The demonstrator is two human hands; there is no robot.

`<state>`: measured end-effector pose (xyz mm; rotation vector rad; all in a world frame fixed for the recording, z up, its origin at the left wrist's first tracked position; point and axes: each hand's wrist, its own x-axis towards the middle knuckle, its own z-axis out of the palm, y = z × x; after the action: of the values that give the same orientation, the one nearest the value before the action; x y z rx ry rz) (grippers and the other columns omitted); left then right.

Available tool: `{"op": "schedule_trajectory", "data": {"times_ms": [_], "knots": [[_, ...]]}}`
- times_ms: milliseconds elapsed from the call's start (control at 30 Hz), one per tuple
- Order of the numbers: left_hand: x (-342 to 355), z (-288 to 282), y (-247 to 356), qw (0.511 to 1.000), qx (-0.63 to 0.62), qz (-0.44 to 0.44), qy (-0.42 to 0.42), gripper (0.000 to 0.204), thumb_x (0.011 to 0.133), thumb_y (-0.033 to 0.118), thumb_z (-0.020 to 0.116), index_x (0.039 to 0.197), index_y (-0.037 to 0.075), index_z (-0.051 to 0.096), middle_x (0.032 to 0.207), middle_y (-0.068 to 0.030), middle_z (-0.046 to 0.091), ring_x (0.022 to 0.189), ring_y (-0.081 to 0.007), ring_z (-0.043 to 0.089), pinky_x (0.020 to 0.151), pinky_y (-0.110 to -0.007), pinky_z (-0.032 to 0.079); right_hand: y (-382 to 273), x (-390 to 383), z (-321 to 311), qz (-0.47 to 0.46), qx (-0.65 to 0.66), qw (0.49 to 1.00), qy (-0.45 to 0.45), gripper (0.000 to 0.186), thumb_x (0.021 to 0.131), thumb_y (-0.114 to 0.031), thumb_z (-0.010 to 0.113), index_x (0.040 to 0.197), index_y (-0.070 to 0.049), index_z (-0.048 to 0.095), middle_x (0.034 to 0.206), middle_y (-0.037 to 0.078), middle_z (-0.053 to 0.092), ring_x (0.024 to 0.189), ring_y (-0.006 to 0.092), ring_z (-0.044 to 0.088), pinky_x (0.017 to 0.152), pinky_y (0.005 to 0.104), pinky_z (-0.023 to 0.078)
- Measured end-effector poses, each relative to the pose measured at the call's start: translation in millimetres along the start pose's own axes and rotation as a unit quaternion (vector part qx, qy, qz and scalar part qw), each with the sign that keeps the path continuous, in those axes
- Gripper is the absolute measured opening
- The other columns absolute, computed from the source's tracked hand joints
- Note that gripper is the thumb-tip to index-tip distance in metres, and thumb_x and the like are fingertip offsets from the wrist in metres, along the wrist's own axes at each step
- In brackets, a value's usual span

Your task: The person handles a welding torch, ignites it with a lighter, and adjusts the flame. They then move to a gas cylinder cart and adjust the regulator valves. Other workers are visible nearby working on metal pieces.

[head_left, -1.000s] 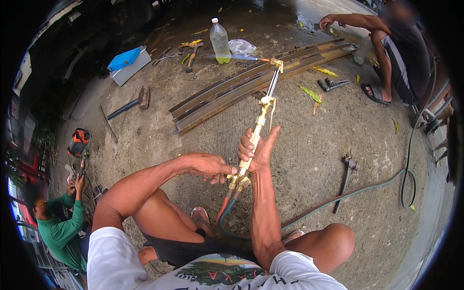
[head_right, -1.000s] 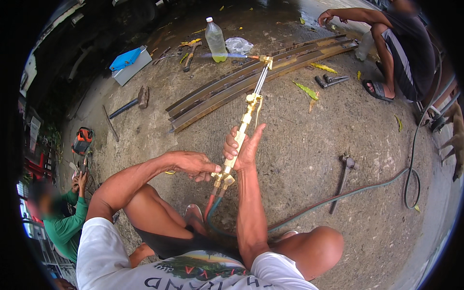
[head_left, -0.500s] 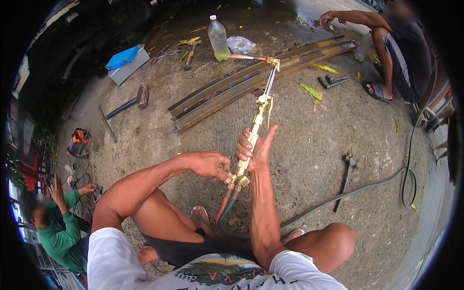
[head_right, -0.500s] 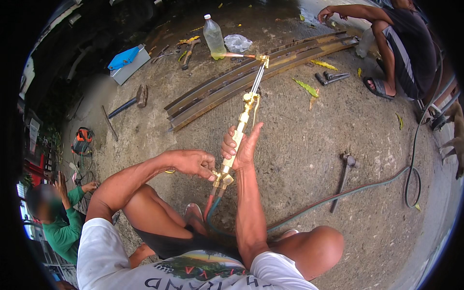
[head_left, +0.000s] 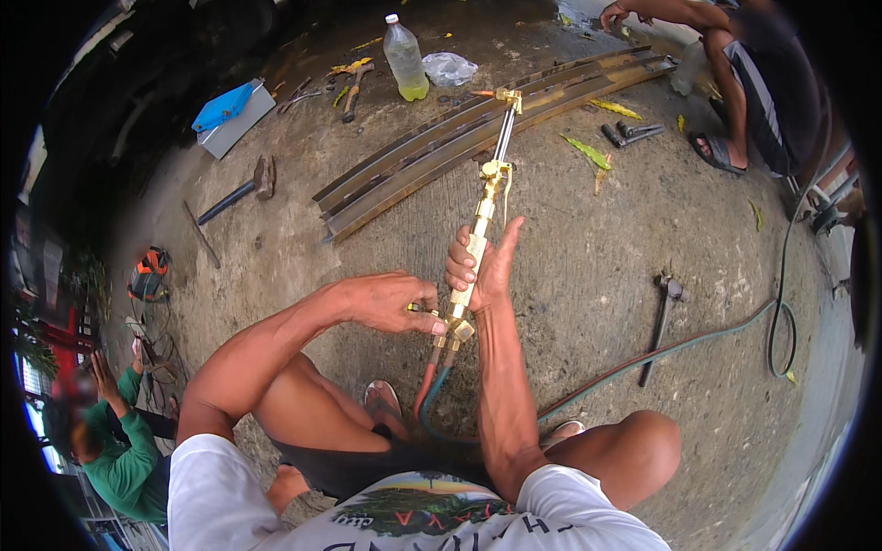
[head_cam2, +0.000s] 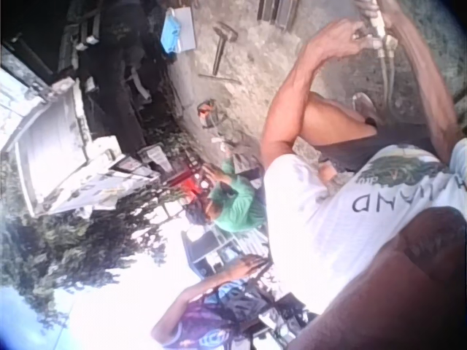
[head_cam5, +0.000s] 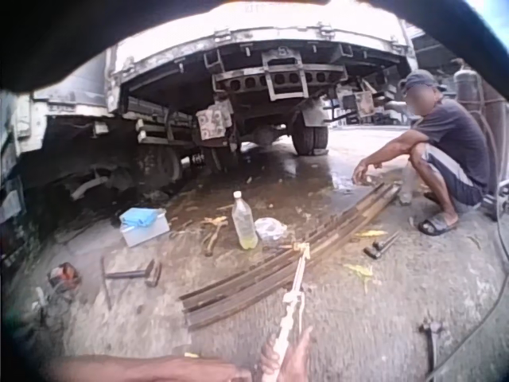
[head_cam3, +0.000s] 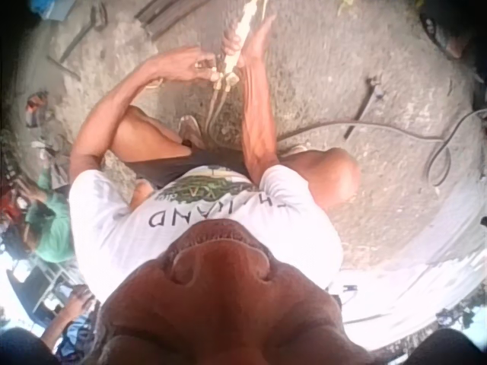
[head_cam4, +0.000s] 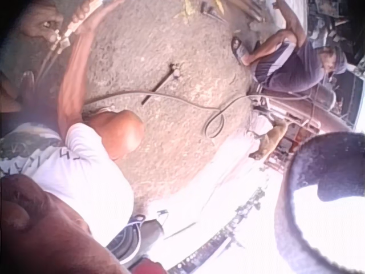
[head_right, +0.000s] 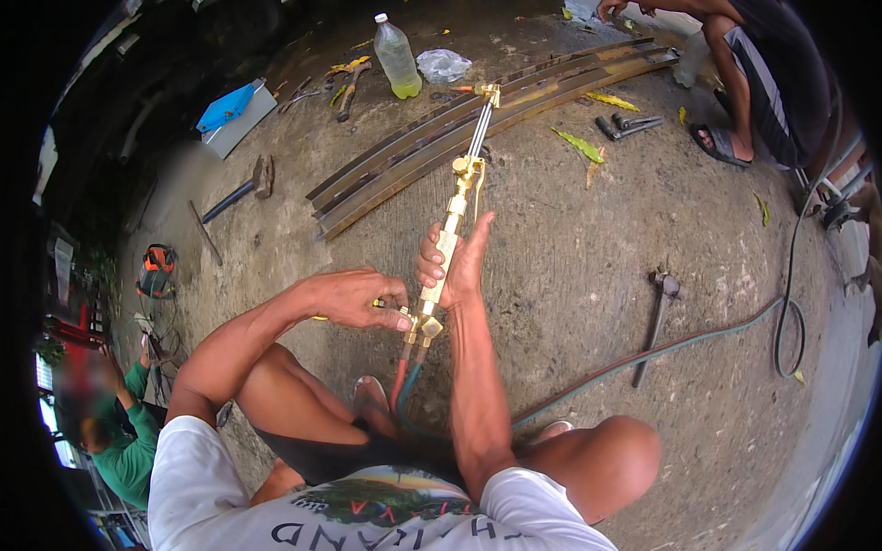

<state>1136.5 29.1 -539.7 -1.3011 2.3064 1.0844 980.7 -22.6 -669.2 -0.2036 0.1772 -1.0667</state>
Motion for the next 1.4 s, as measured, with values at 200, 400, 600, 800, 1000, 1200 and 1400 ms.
{"op": "schedule_trajectory", "data": {"times_ms": [200,400,600,800,1000,1200,1400], "knots": [[11,32,-42,0.998,-0.028,0.051,0.017,0.041,0.089,0.034,0.07,0.102,-0.005,0.067,0.084,-0.0225,0.069,0.082,-0.0354,0.069,0.073,-0.047,0.052,8,1,10,0.035,0.005,0.999,-0.012,0.088,0.077,-0.095,0.036,0.083,-0.008,0.052,0.055,-0.002,0.04,0.037,0.0085,0.035,0.032,0.0242,0.033],[7,19,-17,0.982,0.142,0.092,0.081,0.041,0.078,0.027,0.079,0.101,-0.005,0.067,0.09,-0.0247,0.07,0.092,-0.04,0.069,0.081,-0.048,0.053,1,3,6,0.001,-0.036,0.999,0.01,0.085,0.083,-0.089,0.038,0.086,-0.006,0.056,0.054,0.001,0.043,0.034,0.0088,0.035,0.027,0.0241,0.031],[-14,-39,-23,0.931,-0.027,-0.079,0.354,0.049,0.086,0.038,0.074,0.101,-0.008,0.067,0.086,-0.0281,0.069,0.087,-0.0433,0.07,0.077,-0.048,0.055,25,-3,43,0.033,-0.182,0.975,0.119,0.086,0.083,-0.091,0.03,0.084,-0.009,0.055,0.049,-0.001,0.039,0.031,0.01,0.033,0.026,0.0241,0.03],[6,-25,-51,0.857,-0.11,-0.104,0.492,0.051,0.092,0.039,0.068,0.101,-0.011,0.064,0.082,-0.032,0.067,0.083,-0.0452,0.07,0.076,-0.05,0.055,66,-4,64,0.122,-0.194,0.972,0.05,0.086,0.081,-0.093,0.025,0.079,-0.012,0.054,0.048,-0.001,0.038,0.031,0.0112,0.033,0.027,0.0252,0.03],[-27,-30,-51,0.838,-0.097,-0.159,0.513,0.053,0.096,0.042,0.06,0.095,-0.011,0.066,0.081,-0.0311,0.067,0.081,-0.0452,0.07,0.076,-0.051,0.055,84,-6,74,0.131,-0.211,0.967,0.053,0.087,0.081,-0.094,0.025,0.078,-0.012,0.053,0.047,-0.001,0.038,0.031,0.0109,0.033,0.027,0.0251,0.029],[-5,-32,-63,0.836,-0.044,-0.139,0.53,0.051,0.096,0.039,0.057,0.09,-0.011,0.065,0.073,-0.0316,0.064,0.073,-0.0482,0.068,0.067,-0.053,0.054,78,-3,58,0.151,-0.205,0.966,0.036,0.088,0.08,-0.095,0.026,0.083,-0.011,0.055,0.05,-0.002,0.038,0.033,0.0096,0.034,0.029,0.0245,0.029],[-8,-38,-60,0.874,-0.027,-0.156,0.459,0.051,0.097,0.042,0.058,0.092,-0.009,0.063,0.074,-0.0325,0.063,0.077,-0.0498,0.066,0.07,-0.056,0.05,83,1,34,0.182,-0.191,0.965,-0.001,0.091,0.072,-0.1,0.026,0.085,-0.012,0.048,0.053,-0.003,0.038,0.036,0.0078,0.037,0.032,0.0234,0.035]]}}
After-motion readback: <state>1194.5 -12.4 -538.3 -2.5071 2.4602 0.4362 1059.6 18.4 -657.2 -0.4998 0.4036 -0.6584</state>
